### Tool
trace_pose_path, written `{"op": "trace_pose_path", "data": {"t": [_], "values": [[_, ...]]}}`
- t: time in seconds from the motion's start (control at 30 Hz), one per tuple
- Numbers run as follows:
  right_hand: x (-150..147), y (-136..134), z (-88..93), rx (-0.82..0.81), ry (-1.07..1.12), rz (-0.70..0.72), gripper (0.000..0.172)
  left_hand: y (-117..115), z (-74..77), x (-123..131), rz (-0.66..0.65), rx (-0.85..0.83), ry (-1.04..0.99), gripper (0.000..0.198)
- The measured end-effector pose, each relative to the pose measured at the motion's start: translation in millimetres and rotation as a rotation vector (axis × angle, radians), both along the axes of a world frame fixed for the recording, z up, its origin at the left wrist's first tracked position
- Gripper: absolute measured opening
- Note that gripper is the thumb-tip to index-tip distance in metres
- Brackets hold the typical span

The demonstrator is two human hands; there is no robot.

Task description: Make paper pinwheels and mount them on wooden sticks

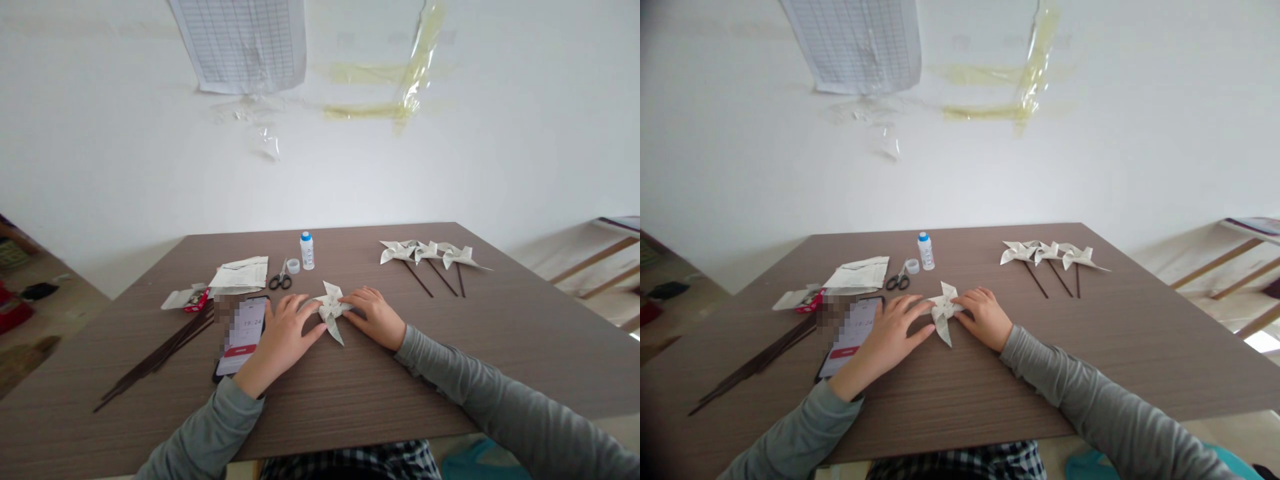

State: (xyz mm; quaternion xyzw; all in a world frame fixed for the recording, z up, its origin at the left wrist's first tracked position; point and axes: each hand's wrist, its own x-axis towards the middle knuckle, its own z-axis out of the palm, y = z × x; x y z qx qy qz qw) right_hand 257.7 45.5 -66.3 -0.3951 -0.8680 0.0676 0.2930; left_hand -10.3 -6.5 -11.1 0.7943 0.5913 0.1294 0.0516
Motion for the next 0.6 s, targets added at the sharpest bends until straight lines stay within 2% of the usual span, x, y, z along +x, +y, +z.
{"op": "trace_pose_path", "data": {"t": [0.13, 0.3, 0.47, 0.6], "values": [[2.9, 0.4, 1.2, -0.009, 0.002, -0.009, 0.027, -1.7, 7.6, -10.8, 0.04, -0.002, 0.019, 0.049], [3.7, -0.8, 4.2, -0.012, 0.012, -0.018, 0.028, 1.8, 9.5, -35.5, 0.091, 0.059, 0.03, 0.049], [6.5, -0.4, 4.2, -0.007, 0.046, -0.009, 0.028, 13.0, 14.9, -69.4, 0.179, 0.129, 0.065, 0.047], [9.1, 2.2, 0.4, -0.004, 0.057, 0.003, 0.028, 21.9, 23.0, -107.8, 0.304, 0.178, 0.077, 0.05]]}}
